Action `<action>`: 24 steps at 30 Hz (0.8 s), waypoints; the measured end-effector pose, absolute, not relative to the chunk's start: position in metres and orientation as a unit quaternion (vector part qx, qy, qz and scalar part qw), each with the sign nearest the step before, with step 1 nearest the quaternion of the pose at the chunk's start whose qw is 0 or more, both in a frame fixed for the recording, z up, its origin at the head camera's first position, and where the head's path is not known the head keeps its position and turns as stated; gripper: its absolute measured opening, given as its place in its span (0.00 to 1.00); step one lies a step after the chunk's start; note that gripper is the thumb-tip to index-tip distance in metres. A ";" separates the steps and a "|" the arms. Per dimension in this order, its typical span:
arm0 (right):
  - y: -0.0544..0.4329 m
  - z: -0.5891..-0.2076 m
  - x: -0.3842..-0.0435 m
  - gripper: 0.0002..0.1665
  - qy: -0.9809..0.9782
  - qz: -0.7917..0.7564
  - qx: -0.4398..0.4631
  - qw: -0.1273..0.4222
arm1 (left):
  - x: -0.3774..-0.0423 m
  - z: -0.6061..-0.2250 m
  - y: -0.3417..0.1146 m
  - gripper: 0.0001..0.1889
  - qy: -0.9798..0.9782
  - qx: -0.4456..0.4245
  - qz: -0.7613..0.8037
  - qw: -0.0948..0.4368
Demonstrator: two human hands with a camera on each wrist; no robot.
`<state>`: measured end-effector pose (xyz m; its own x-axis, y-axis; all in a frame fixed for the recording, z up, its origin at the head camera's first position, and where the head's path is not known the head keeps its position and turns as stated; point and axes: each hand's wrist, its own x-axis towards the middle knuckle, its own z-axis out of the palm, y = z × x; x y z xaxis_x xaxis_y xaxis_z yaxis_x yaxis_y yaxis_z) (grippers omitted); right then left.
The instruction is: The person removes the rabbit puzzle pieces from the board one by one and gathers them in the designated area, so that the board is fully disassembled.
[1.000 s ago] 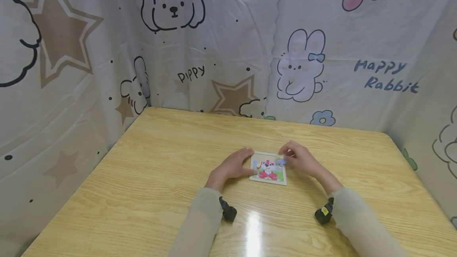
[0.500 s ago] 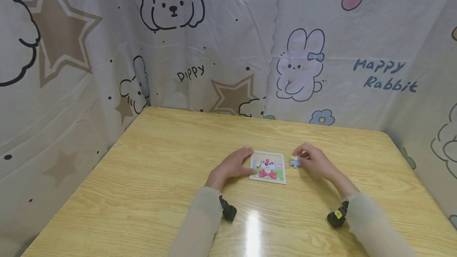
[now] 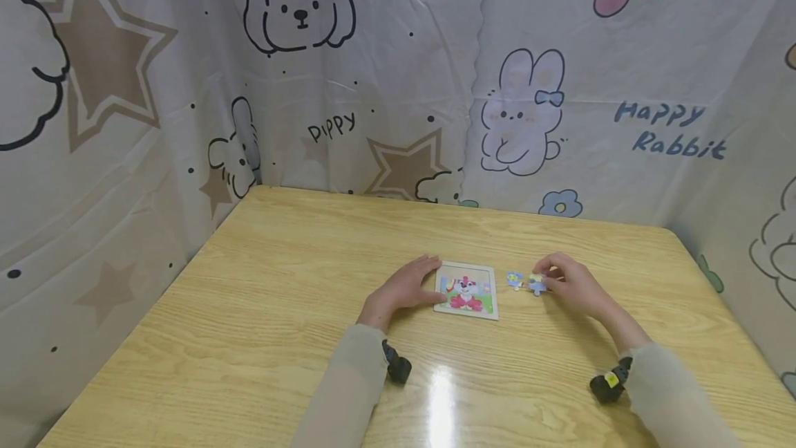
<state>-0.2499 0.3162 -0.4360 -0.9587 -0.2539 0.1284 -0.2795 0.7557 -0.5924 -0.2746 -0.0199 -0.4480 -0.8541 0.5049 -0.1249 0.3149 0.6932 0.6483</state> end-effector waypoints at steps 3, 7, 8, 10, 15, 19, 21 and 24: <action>0.323 -0.437 -0.248 0.10 -0.939 0.314 0.136 0.021 | -0.275 -0.448 -0.020 0.40 0.908 0.226 0.320 0.149; 0.333 -0.437 -0.244 0.10 -0.944 0.304 0.124 0.023 | -0.275 -0.448 -0.020 0.41 0.909 0.226 0.318 0.149; 0.335 -0.438 -0.244 0.10 -0.945 0.302 0.120 0.025 | -0.275 -0.447 -0.020 0.41 0.909 0.226 0.317 0.150; 0.340 -0.438 -0.242 0.10 -0.945 0.303 0.118 0.026 | -0.274 -0.447 -0.020 0.41 0.909 0.226 0.317 0.150; 0.351 -0.439 -0.239 0.11 -0.947 0.297 0.121 0.030 | -0.275 -0.448 -0.020 0.40 0.909 0.225 0.318 0.150; 0.358 -0.438 -0.237 0.11 -0.949 0.291 0.116 0.031 | -0.275 -0.449 -0.020 0.40 0.908 0.224 0.320 0.150; 0.361 -0.438 -0.236 0.11 -0.950 0.291 0.112 0.030 | -0.275 -0.449 -0.020 0.40 0.908 0.225 0.322 0.149; 0.365 -0.439 -0.236 0.11 -0.950 0.291 0.107 0.030 | -0.275 -0.449 -0.019 0.40 0.907 0.224 0.324 0.148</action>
<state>-0.2358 0.3652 -0.4388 -0.9752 -0.1868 0.1189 -0.2213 0.8072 -0.5473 -0.2754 -0.0194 -0.4487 -0.8555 0.5031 -0.1230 0.3110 0.6889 0.6547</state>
